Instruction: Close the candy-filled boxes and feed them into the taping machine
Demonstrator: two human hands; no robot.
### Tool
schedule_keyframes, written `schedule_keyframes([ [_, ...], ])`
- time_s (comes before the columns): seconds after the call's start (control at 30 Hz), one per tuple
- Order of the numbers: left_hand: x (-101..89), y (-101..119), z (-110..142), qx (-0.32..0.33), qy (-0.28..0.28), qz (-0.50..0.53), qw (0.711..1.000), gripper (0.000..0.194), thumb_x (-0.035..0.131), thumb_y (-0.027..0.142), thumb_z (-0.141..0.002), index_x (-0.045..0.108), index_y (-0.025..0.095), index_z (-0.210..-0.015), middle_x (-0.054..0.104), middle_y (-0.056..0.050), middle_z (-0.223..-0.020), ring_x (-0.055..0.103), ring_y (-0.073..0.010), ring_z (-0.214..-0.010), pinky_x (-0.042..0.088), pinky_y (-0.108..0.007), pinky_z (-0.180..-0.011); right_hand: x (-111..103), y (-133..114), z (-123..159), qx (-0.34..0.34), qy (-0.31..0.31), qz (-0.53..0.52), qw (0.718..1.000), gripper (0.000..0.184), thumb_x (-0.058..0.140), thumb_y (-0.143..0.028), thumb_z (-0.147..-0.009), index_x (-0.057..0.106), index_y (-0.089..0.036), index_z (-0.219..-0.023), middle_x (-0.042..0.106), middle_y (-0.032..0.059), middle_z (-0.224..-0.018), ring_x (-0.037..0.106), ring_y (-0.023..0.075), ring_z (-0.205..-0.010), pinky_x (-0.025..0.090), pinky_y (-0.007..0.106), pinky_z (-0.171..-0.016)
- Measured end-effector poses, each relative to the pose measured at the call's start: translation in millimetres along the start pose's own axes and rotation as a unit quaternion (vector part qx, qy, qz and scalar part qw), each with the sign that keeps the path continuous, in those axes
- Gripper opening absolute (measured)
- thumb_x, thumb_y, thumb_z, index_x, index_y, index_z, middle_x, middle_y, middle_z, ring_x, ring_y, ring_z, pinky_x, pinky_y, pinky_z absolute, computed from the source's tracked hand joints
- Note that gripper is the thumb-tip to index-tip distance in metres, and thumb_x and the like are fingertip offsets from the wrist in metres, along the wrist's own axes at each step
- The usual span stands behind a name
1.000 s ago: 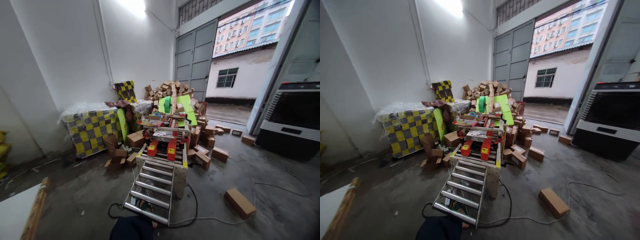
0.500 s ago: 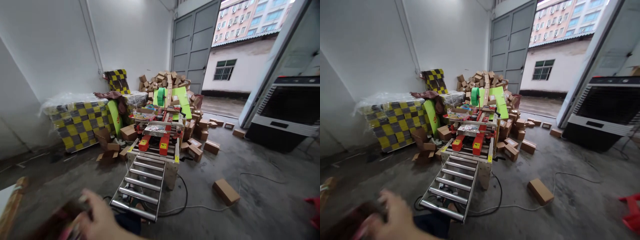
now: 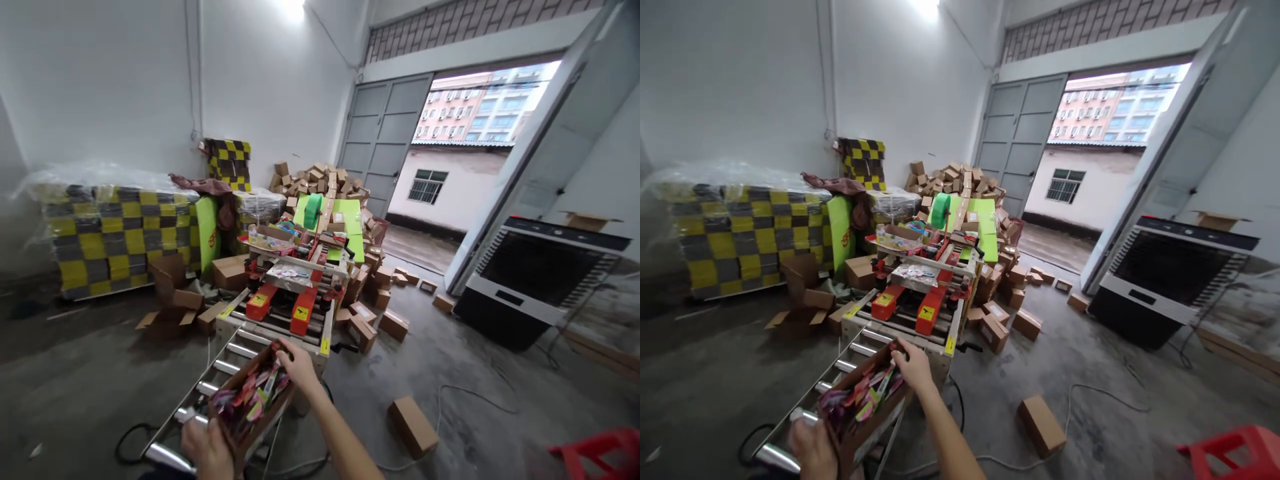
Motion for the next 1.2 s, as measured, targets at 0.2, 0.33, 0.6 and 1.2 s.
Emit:
schedule_keyframes([
  [0.2,24.7,32,-14,0.308,-0.161,-0.043,0.937,0.058,0.050,0.034,-0.097,0.037,0.022,-0.152,0.037,-0.014,-0.158,0.037,-0.0307,-0.146,0.037,-0.048,-0.117,8,-18,10,-0.060,0.016,0.141,0.988,0.036,0.058,-0.030,-0.098,0.064,-0.021,-0.132,0.066,0.0082,-0.123,0.059,0.0243,-0.114,0.046,0.037,-0.102],
  [0.33,51.0,25,-19,0.219,-0.338,-0.015,0.915,0.044,0.045,0.038,-0.095,0.062,0.017,-0.131,0.063,-0.013,-0.134,0.061,-0.0314,-0.124,0.055,-0.042,-0.099,19,-34,10,-0.106,-0.119,0.231,0.960,0.021,0.060,-0.034,-0.099,0.072,-0.028,-0.115,0.069,0.0024,-0.109,0.061,0.0212,-0.101,0.050,0.030,-0.090],
  [0.6,27.0,13,-29,-0.083,-0.335,0.287,0.894,0.056,0.040,0.057,-0.098,0.045,0.019,-0.138,0.056,-0.016,-0.140,0.053,-0.0288,-0.133,0.045,-0.045,-0.113,40,-39,-8,-0.081,-0.222,0.310,0.921,0.031,0.052,-0.044,-0.100,0.077,-0.026,-0.097,0.064,0.0039,-0.110,0.061,0.0226,-0.103,0.051,0.030,-0.082],
  [1.2,-13.3,42,-33,0.048,-0.166,-0.116,0.978,0.059,0.049,0.051,-0.086,0.054,0.020,-0.136,0.062,-0.017,-0.108,0.059,-0.0434,-0.100,0.049,-0.062,-0.087,78,-14,58,0.050,0.035,0.251,0.966,0.058,0.042,-0.031,-0.100,0.033,-0.020,-0.156,0.026,0.0187,-0.159,0.024,0.0380,-0.148,0.020,0.069,-0.115],
])
Point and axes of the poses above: each hand's wrist, its own z-axis away from the middle knuckle, its own x-axis out of the palm, y = z × x, the point moved 4 cm from there along -z, towards the middle knuckle
